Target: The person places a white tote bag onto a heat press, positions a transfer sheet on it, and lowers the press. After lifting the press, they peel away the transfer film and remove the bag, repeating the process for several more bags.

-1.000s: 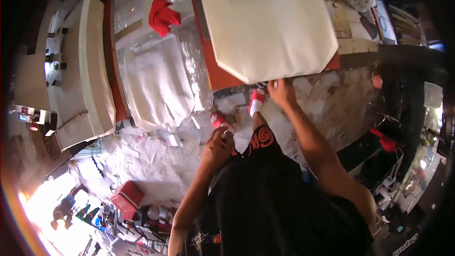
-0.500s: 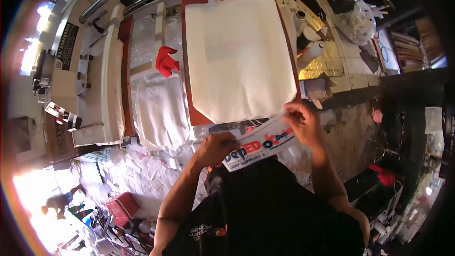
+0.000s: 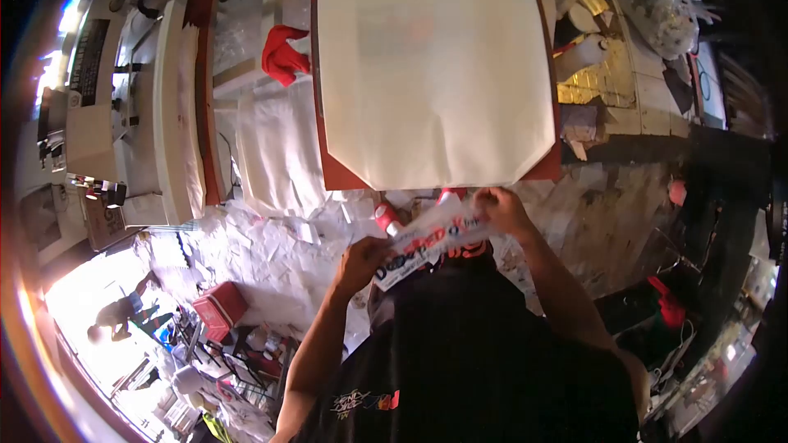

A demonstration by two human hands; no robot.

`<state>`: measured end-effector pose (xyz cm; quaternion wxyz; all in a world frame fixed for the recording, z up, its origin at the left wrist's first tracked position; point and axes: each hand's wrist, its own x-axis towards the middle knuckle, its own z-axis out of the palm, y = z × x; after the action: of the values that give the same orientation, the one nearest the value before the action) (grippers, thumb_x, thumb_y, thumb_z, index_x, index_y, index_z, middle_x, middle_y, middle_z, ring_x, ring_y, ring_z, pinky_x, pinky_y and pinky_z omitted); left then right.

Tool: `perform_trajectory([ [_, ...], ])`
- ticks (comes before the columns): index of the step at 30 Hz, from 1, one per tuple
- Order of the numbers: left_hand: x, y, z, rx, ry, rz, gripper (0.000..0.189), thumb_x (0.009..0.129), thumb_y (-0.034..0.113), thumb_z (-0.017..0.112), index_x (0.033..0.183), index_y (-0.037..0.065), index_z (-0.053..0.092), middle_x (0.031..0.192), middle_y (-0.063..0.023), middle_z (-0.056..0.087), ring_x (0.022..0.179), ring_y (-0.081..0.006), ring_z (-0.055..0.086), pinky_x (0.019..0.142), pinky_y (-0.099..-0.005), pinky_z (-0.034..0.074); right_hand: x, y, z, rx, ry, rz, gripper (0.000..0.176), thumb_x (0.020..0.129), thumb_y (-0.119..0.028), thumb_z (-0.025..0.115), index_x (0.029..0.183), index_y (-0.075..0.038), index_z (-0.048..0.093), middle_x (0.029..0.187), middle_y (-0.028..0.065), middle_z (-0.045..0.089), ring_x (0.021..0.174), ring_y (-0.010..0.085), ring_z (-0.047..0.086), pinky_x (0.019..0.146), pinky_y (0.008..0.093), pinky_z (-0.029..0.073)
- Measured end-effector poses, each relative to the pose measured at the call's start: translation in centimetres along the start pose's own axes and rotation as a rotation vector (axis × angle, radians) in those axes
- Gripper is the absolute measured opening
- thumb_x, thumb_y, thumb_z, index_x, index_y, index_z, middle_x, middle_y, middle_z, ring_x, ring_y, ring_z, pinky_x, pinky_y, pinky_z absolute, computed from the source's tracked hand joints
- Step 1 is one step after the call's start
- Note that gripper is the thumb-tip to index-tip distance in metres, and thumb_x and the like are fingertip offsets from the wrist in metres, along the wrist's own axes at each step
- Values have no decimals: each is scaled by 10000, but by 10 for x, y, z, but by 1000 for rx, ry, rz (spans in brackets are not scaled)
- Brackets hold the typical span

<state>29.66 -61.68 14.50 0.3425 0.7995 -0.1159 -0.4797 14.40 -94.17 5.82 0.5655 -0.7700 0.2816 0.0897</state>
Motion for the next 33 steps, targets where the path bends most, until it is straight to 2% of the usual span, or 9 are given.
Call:
perform_trajectory([
  [5, 8, -85, 1, -510, 248, -173, 318, 952, 140, 600, 1207, -50, 599, 1019, -119, 707, 822, -157, 676, 710, -286, 545, 100, 75, 58, -22, 439, -275, 497, 934, -315, 602, 1349, -51, 532, 1381, 196, 533, 1291, 353, 487, 1067, 459, 383],
  [8, -12, -125, 0, -301, 292, -181, 342, 945, 136, 594, 1247, -26, 601, 999, -130, 714, 832, -152, 680, 705, -298, 546, 142, 87, 82, -185, 628, -365, 494, 932, -310, 603, 1346, -49, 534, 1376, 197, 537, 1285, 362, 489, 1065, 462, 386],
  [11, -45, -171, 11, 39, -21, -269, 374, 882, 141, 656, 1248, 68, 649, 1000, -149, 718, 801, -189, 695, 728, -321, 545, 159, 86, 103, -551, 712, -302, 491, 931, -304, 603, 1344, -47, 537, 1371, 199, 541, 1280, 370, 491, 1063, 465, 389],
  [17, -67, -104, 32, 29, -107, -137, 295, 872, 162, 690, 1154, 78, 674, 1035, -135, 711, 927, -240, 711, 764, -344, 563, 165, 74, 118, -827, 758, -229, 485, 927, -293, 604, 1339, -44, 542, 1362, 202, 549, 1270, 388, 495, 1058, 471, 395],
  [20, -50, -71, 35, 365, -97, 306, 112, 894, 127, 610, 992, 91, 652, 937, -103, 685, 915, -277, 686, 749, -384, 562, 132, 77, 99, -793, 758, -215, 483, 926, -287, 604, 1337, -42, 545, 1357, 204, 553, 1265, 397, 497, 1056, 474, 398],
  [24, -16, 35, 27, 523, -322, 647, 180, 913, 155, 625, 1066, 63, 648, 990, -139, 675, 947, -312, 666, 791, -390, 552, 60, 172, 71, -420, 682, 78, 440, 817, -201, 639, 1179, 43, 584, 1194, 265, 606, 1135, 437, 547, 1008, 489, 423],
  [27, -4, 142, 14, 175, -435, 882, 170, 906, 134, 636, 1055, 60, 673, 1025, -137, 681, 953, -303, 675, 776, -384, 556, -18, 210, 38, -429, 729, 263, 372, 811, -166, 651, 1105, 55, 592, 1088, 237, 612, 1071, 387, 593, 943, 440, 465],
  [28, 7, 164, 6, 160, -377, 903, 171, 904, 118, 645, 1061, 61, 681, 1028, -133, 690, 942, -291, 681, 775, -378, 555, -39, 211, 22, -89, 763, 377, 362, 839, -195, 670, 1106, 38, 594, 1113, 229, 624, 1062, 362, 607, 935, 433, 471],
  [33, 77, 248, -52, -10, 99, 580, 194, 898, 70, 656, 1088, 31, 662, 932, -75, 712, 787, -118, 639, 705, -276, 516, -83, 240, -95, -195, 852, 587, 367, 929, -206, 633, 1226, -12, 536, 1156, 182, 611, 1015, 337, 625, 865, 470, 516],
])
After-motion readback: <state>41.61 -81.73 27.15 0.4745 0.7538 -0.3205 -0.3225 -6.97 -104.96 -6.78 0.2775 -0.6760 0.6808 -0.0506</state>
